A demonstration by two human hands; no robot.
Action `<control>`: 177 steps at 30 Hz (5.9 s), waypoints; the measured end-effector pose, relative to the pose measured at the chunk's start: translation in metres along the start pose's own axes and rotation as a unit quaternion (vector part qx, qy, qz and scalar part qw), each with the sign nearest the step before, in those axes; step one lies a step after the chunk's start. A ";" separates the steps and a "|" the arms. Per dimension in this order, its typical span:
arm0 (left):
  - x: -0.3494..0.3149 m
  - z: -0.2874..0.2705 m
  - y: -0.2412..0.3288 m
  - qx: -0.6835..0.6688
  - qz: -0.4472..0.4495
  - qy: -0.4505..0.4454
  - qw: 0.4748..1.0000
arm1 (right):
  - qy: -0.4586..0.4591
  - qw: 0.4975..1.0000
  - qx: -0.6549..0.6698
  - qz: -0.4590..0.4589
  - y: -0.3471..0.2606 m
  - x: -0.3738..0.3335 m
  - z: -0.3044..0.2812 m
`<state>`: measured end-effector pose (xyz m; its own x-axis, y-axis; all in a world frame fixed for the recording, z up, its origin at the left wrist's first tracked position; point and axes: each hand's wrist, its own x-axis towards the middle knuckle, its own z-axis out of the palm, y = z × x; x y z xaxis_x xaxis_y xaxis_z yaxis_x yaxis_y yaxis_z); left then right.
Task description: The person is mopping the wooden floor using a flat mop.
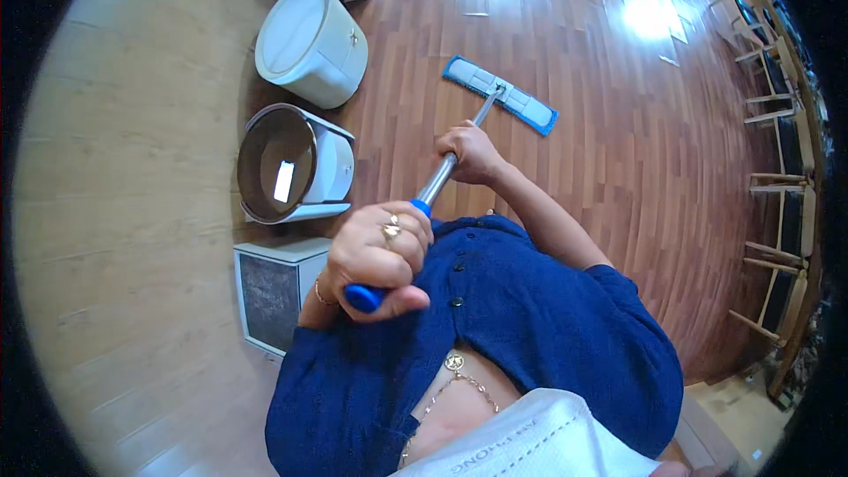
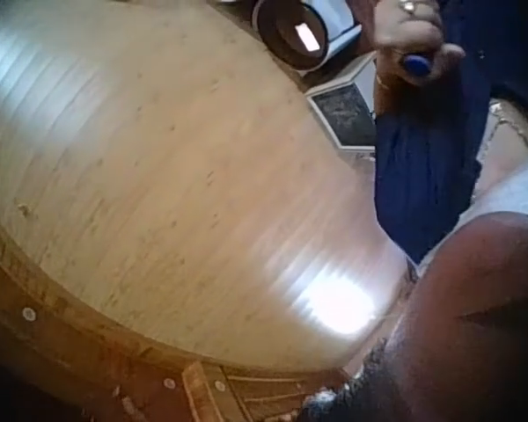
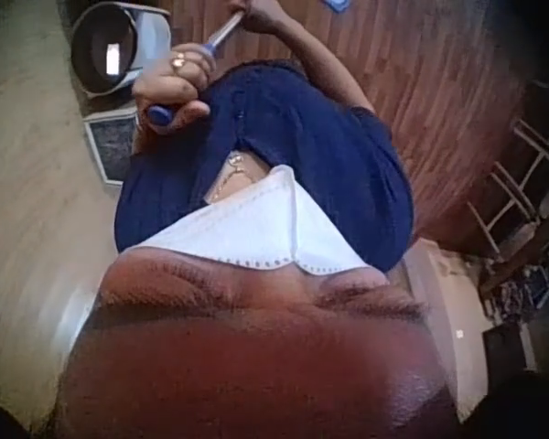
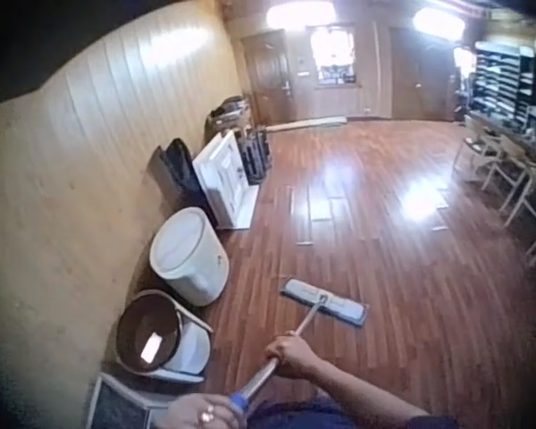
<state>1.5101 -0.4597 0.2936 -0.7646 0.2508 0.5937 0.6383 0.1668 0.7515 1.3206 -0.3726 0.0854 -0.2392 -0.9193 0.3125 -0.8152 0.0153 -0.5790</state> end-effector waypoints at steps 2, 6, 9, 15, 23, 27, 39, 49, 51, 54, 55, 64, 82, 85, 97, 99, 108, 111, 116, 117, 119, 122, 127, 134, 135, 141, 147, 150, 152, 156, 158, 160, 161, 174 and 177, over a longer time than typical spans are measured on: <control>0.003 -0.006 -0.010 0.005 -0.020 0.027 0.999 | 0.018 1.000 0.020 0.000 0.011 0.009 -0.002; 0.008 -0.016 -0.030 0.026 -0.043 0.026 0.998 | 0.006 0.999 0.017 0.038 0.033 0.021 -0.001; 0.029 -0.038 -0.022 0.025 -0.059 -0.037 0.997 | -0.002 0.999 0.025 0.040 0.035 0.033 -0.010; 0.062 -0.110 -0.032 -0.034 0.075 -0.101 0.991 | -0.007 0.999 0.023 0.031 0.015 0.074 -0.031; 0.112 -0.159 -0.102 -0.065 0.076 -0.074 0.992 | 0.009 0.999 -0.002 0.035 0.090 0.131 -0.059; 0.120 -0.158 -0.150 -0.043 0.030 0.005 0.999 | 0.000 0.997 -0.019 0.071 0.151 0.142 -0.064; 0.171 -0.142 -0.234 0.033 0.167 -0.102 0.980 | 0.295 0.926 -0.003 0.235 0.171 0.138 -0.074; 0.253 -0.136 -0.248 0.045 0.197 -0.051 0.978 | 0.298 0.930 -0.004 0.217 0.224 0.153 -0.132; 0.266 -0.130 -0.269 0.067 0.179 -0.060 0.980 | 0.320 0.901 0.144 0.255 0.248 0.156 -0.141; 0.277 -0.112 -0.305 0.095 0.142 -0.091 0.981 | 0.358 0.844 0.145 0.372 0.279 0.141 -0.136; 0.281 -0.106 -0.315 0.099 0.127 -0.100 0.982 | 0.386 0.872 0.090 0.288 0.296 0.132 -0.136; 0.373 -0.110 -0.388 0.191 0.030 -0.231 0.953 | 0.476 0.867 0.061 0.138 0.247 0.130 -0.246; 0.411 -0.011 -0.626 0.174 -0.133 -0.283 0.934 | 0.491 0.858 0.013 0.152 0.201 0.049 -0.342; 0.426 -0.004 -0.637 0.183 -0.113 -0.302 0.929 | 0.553 0.822 0.034 0.135 0.216 0.046 -0.326; 0.461 -0.096 -0.763 0.316 -0.139 -0.293 0.892 | 0.453 0.857 0.145 0.199 0.323 0.142 -0.347; 0.468 -0.108 -0.756 0.317 -0.139 -0.286 0.894 | 0.454 0.850 0.159 0.214 0.325 0.150 -0.356; 0.478 -0.130 -0.692 0.246 -0.104 -0.174 0.948 | 0.351 0.927 0.103 0.079 0.317 0.175 -0.433; 0.487 -0.152 -0.714 0.254 -0.091 -0.141 0.952 | 0.373 0.916 0.147 0.022 0.342 0.214 -0.434; 0.491 -0.216 -0.778 0.252 -0.158 -0.131 0.946 | 0.339 0.922 0.179 0.047 0.399 0.273 -0.411; 0.494 -0.225 -0.790 0.257 -0.161 -0.143 0.942 | 0.338 0.921 0.175 0.082 0.405 0.279 -0.399; 0.485 -0.250 -0.835 0.230 -0.185 -0.177 0.939 | 0.318 0.920 0.178 0.142 0.418 0.292 -0.375; 0.497 -0.267 -0.861 0.227 -0.179 -0.186 0.939 | 0.315 0.919 0.170 0.164 0.435 0.308 -0.369; 0.524 -0.247 -0.853 0.181 -0.095 -0.193 0.960 | 0.343 0.903 0.165 0.200 0.420 0.300 -0.403; 0.549 -0.194 -0.769 0.091 -0.106 -0.251 0.958 | 0.381 0.881 0.265 0.091 0.329 0.248 -0.458; 0.556 -0.191 -0.758 0.081 -0.115 -0.277 0.950 | 0.325 0.918 0.198 0.111 0.317 0.236 -0.472; 0.563 -0.177 -0.759 0.055 -0.116 -0.355 0.926 | 0.435 0.887 0.092 0.122 0.316 0.226 -0.452; 0.571 -0.195 -0.792 0.136 -0.130 -0.322 0.928 | 0.395 0.911 0.120 0.001 0.384 0.235 -0.452; 0.587 -0.210 -0.825 0.159 -0.149 -0.297 0.930 | 0.377 0.916 0.130 0.036 0.426 0.266 -0.466; 0.599 -0.218 -0.849 0.173 -0.161 -0.263 0.935 | 0.359 0.922 0.131 0.063 0.457 0.291 -0.477; 0.620 -0.245 -0.893 0.185 -0.156 -0.193 0.951 | 0.241 0.958 0.150 0.040 0.520 0.320 -0.507; 0.638 -0.255 -0.913 0.193 -0.154 -0.173 0.954 | 0.265 0.952 0.152 0.017 0.546 0.338 -0.521; 0.667 -0.265 -0.933 0.205 -0.150 -0.162 0.954 | 0.299 0.942 0.154 0.005 0.577 0.348 -0.534; 0.680 -0.270 -0.943 0.209 -0.158 -0.165 0.951 | 0.306 0.939 0.153 0.005 0.589 0.353 -0.540; 0.746 -0.267 -0.958 0.213 -0.173 -0.088 0.958 | 0.255 0.949 0.185 -0.001 0.640 0.371 -0.636; 0.751 -0.260 -0.945 0.193 -0.168 -0.058 0.965 | 0.224 0.959 0.172 -0.033 0.643 0.370 -0.652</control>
<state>0.3094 -0.6766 0.1035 -0.9334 0.2221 0.2818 0.3587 0.5939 0.7201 0.3640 -0.4470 0.3195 -0.4584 -0.6512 0.6048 -0.6321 -0.2394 -0.7369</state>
